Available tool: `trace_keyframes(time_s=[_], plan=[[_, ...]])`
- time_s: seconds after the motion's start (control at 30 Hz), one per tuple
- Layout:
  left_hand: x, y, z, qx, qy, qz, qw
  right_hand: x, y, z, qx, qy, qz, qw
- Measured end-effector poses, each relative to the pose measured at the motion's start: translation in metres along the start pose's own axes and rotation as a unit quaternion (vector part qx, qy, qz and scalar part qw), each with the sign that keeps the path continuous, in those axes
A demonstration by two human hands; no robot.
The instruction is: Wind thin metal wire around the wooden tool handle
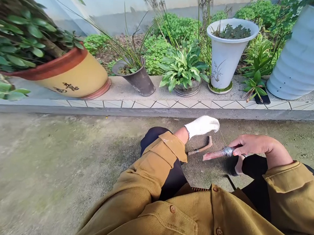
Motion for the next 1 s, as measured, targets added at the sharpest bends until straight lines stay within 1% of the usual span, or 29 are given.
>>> trace_keyframes(time_s=[0.07,0.13,0.23,0.27,0.3,0.37,0.4,0.47,0.5,0.53,0.57,0.6,0.63,0.67,0.7,0.77,0.8,0.83,0.87,0.9,0.93,0.97,1.0], plan=[[0.004,0.007,-0.002,0.004,-0.008,0.015,1.0,-0.009,0.008,0.001,0.03,0.004,0.024,0.999],[0.009,0.015,-0.006,0.001,-0.009,0.033,0.999,-0.017,0.01,0.003,0.045,-0.007,0.028,0.999],[0.014,0.027,-0.012,-0.015,0.004,0.041,0.999,-0.023,0.003,0.007,0.055,-0.037,0.043,0.997],[0.016,0.03,-0.015,-0.022,0.008,0.039,0.999,-0.024,-0.001,0.009,0.054,-0.064,0.053,0.995],[0.017,0.032,-0.018,-0.029,0.012,0.035,0.999,-0.024,-0.006,0.011,0.052,-0.106,0.063,0.991],[0.018,0.032,-0.024,-0.037,0.026,0.025,0.999,-0.022,-0.015,0.016,0.044,-0.227,0.062,0.971],[0.018,0.03,-0.027,-0.043,0.039,0.023,0.998,-0.02,-0.019,0.019,0.033,-0.291,0.045,0.955],[0.015,0.025,-0.035,-0.073,0.082,0.028,0.994,-0.012,-0.026,0.022,-0.017,-0.396,-0.033,0.918],[0.014,0.022,-0.038,-0.094,0.107,0.035,0.989,-0.007,-0.027,0.023,-0.059,-0.431,-0.087,0.896],[0.013,0.02,-0.04,-0.114,0.135,0.041,0.984,-0.002,-0.028,0.023,-0.108,-0.45,-0.144,0.875],[0.011,0.019,-0.042,-0.127,0.157,0.042,0.978,0.004,-0.029,0.022,-0.156,-0.451,-0.196,0.857],[0.011,0.02,-0.042,-0.13,0.168,0.036,0.976,0.008,-0.029,0.02,-0.197,-0.434,-0.236,0.847],[0.01,0.021,-0.041,-0.125,0.167,0.027,0.978,0.012,-0.028,0.018,-0.229,-0.397,-0.256,0.851],[0.01,0.023,-0.038,-0.115,0.154,0.016,0.981,0.014,-0.027,0.016,-0.246,-0.342,-0.253,0.871],[0.011,0.025,-0.035,-0.109,0.135,0.008,0.985,0.015,-0.026,0.013,-0.245,-0.271,-0.227,0.903],[0.011,0.029,-0.026,-0.115,0.095,0.007,0.989,0.01,-0.021,0.007,-0.185,-0.126,-0.125,0.967],[0.01,0.03,-0.022,-0.123,0.082,0.012,0.989,0.006,-0.017,0.005,-0.132,-0.071,-0.066,0.986],[0.01,0.029,-0.018,-0.133,0.07,0.017,0.989,0.0,-0.014,0.004,-0.073,-0.044,-0.014,0.996],[0.009,0.027,-0.015,-0.14,0.055,0.022,0.988,-0.005,-0.01,0.004,-0.016,-0.051,0.026,0.998],[0.008,0.025,-0.012,-0.145,0.038,0.027,0.988,-0.01,-0.007,0.005,0.035,-0.093,0.055,0.994],[0.006,0.021,-0.01,-0.147,0.025,0.032,0.988,-0.013,-0.006,0.008,0.078,-0.158,0.074,0.982],[0.004,0.017,-0.009,-0.146,0.019,0.036,0.989,-0.015,-0.006,0.011,0.112,-0.237,0.087,0.961],[0.002,0.013,-0.008,-0.142,0.026,0.039,0.989,-0.016,-0.008,0.015,0.139,-0.317,0.092,0.933]])
Point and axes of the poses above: each hand's wrist, its own x-axis towards the middle knuckle, its own z-axis out of the back of the hand, y = z × x, the point moved 1 cm from there along x, towards the middle knuckle, and after that the axes turned 2 degrees about -x, right-handed, at the moved point
